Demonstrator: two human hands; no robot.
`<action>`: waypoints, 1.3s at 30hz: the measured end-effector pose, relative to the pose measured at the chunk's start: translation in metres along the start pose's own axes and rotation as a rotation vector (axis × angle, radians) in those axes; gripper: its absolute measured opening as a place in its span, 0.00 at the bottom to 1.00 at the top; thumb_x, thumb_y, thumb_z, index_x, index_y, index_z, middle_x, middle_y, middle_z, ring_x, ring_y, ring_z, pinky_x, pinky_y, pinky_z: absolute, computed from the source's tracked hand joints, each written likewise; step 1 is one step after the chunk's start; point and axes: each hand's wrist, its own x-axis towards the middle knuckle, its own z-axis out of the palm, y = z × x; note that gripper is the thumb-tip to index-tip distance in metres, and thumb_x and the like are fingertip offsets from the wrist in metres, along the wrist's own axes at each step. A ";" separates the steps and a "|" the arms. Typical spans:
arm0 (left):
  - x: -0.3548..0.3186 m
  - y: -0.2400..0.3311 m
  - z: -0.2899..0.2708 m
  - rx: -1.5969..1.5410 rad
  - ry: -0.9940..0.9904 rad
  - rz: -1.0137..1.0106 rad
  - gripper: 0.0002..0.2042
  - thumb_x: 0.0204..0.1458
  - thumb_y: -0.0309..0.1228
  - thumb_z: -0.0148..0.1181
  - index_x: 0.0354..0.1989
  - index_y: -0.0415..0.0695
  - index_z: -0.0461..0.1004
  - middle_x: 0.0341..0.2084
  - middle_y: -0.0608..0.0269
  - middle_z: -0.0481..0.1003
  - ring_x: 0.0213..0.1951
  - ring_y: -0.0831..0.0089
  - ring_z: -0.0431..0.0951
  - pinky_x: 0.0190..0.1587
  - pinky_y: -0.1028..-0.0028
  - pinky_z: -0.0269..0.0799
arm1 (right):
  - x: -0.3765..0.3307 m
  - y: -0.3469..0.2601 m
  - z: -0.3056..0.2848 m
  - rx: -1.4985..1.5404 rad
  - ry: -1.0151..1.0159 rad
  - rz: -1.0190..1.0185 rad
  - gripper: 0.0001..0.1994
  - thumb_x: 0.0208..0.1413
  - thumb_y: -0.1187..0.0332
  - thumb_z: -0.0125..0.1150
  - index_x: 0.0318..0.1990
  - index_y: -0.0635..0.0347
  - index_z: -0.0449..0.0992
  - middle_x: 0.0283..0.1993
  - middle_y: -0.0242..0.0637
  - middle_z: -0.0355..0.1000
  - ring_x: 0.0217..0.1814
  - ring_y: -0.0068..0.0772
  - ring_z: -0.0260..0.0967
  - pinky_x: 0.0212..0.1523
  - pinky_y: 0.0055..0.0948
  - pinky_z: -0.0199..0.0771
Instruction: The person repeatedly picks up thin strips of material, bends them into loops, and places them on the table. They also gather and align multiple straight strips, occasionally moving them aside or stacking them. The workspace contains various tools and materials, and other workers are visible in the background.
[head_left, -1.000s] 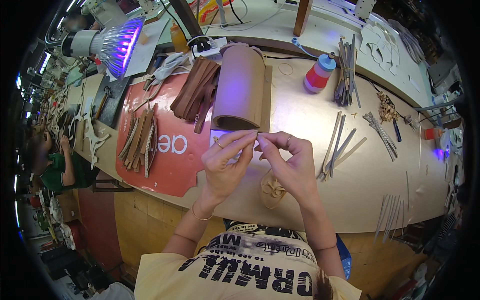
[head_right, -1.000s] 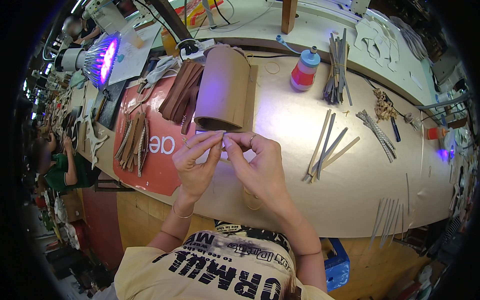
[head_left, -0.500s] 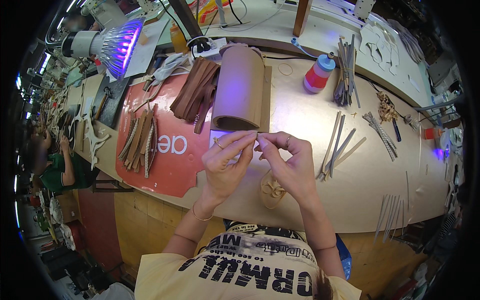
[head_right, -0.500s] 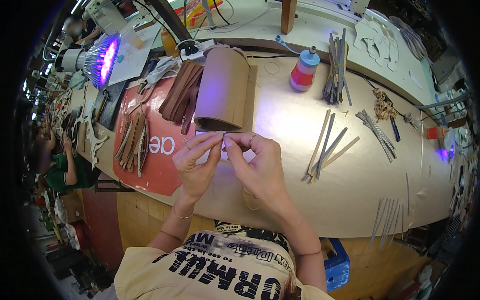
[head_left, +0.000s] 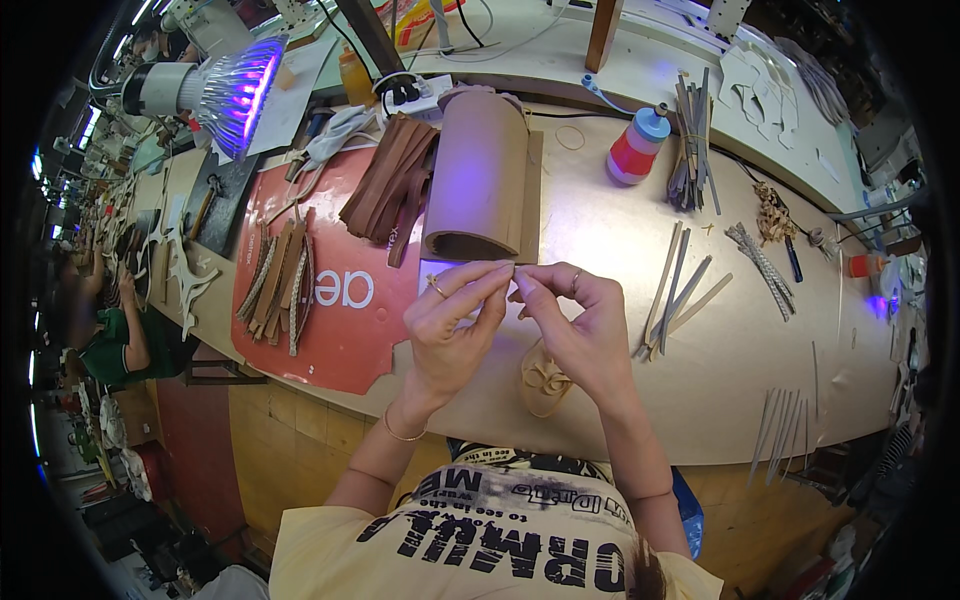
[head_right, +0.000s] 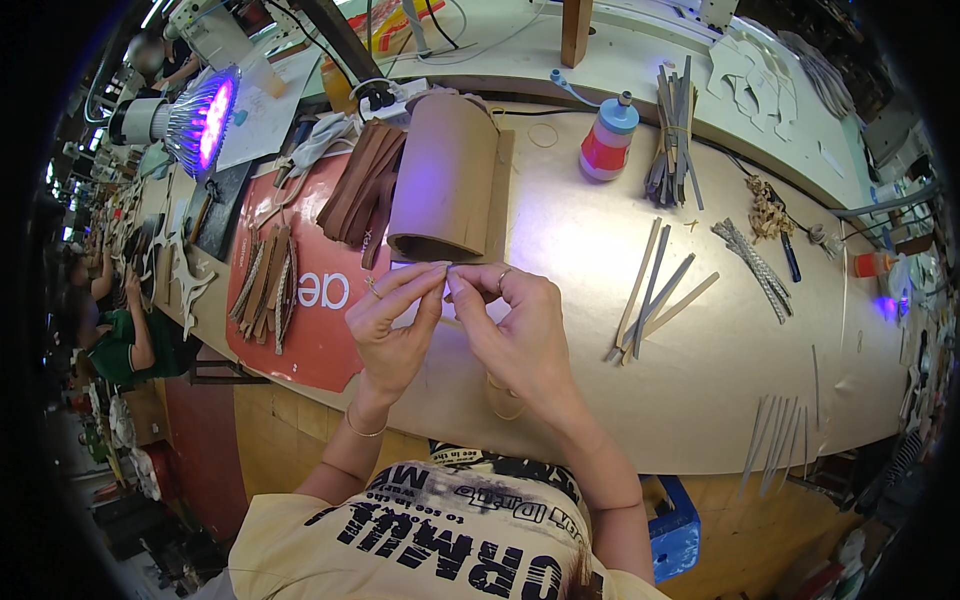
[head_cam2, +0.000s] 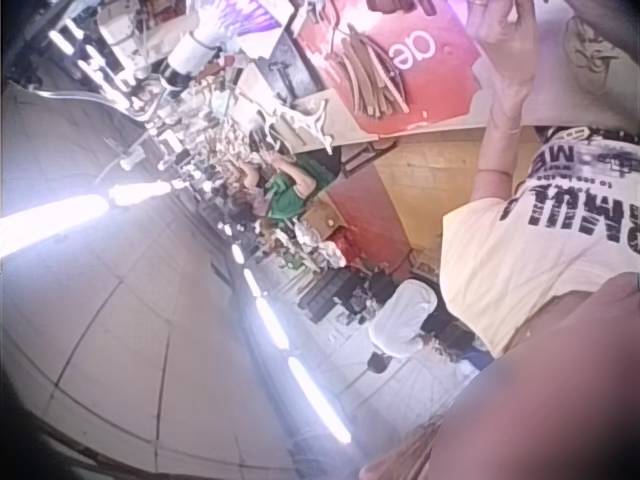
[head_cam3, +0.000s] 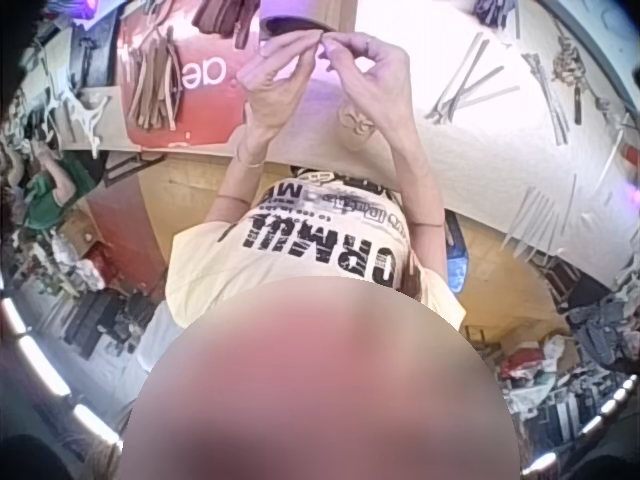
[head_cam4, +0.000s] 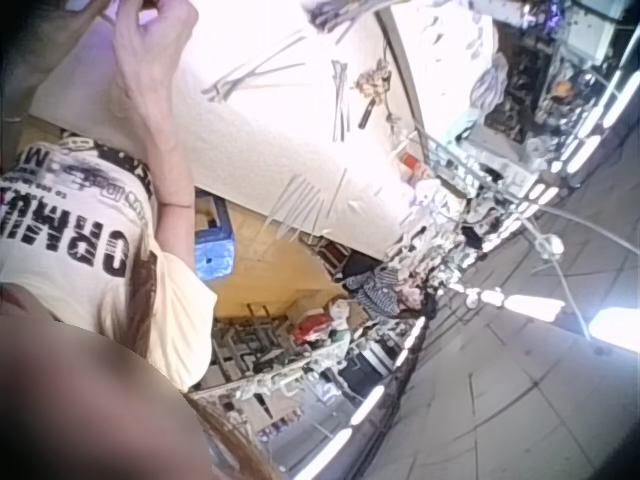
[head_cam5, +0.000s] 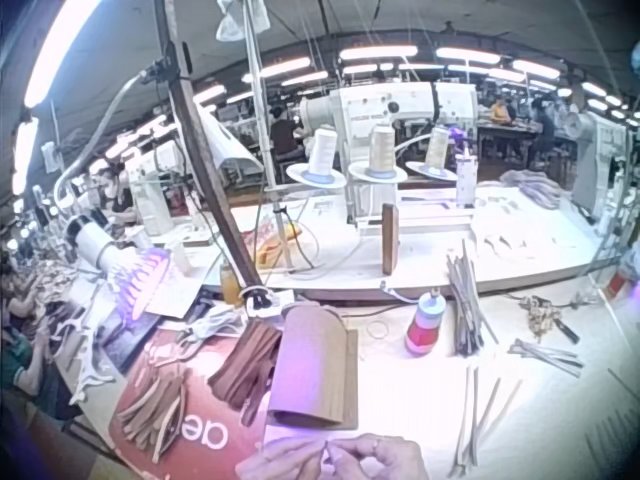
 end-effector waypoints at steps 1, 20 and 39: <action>0.000 0.000 0.000 -0.002 0.001 -0.004 0.13 0.48 0.15 0.64 0.42 0.39 0.81 0.39 0.56 0.80 0.38 0.67 0.81 0.39 0.73 0.78 | 0.000 0.000 0.000 0.007 0.001 0.003 0.11 0.60 0.71 0.59 0.44 0.73 0.80 0.33 0.40 0.78 0.34 0.22 0.73 0.36 0.23 0.76; 0.001 0.000 0.000 0.012 -0.003 0.011 0.12 0.48 0.15 0.64 0.42 0.38 0.81 0.38 0.56 0.80 0.38 0.66 0.81 0.38 0.73 0.78 | 0.001 0.002 0.001 -0.015 0.016 -0.004 0.10 0.60 0.72 0.59 0.42 0.73 0.80 0.32 0.39 0.78 0.33 0.22 0.73 0.35 0.22 0.75; 0.004 0.003 -0.003 -0.340 0.045 -0.300 0.06 0.54 0.20 0.60 0.39 0.36 0.80 0.37 0.58 0.81 0.38 0.71 0.81 0.45 0.74 0.75 | -0.005 0.006 0.009 -0.415 0.204 -0.462 0.04 0.51 0.73 0.64 0.35 0.60 0.79 0.29 0.33 0.76 0.29 0.30 0.72 0.40 0.29 0.65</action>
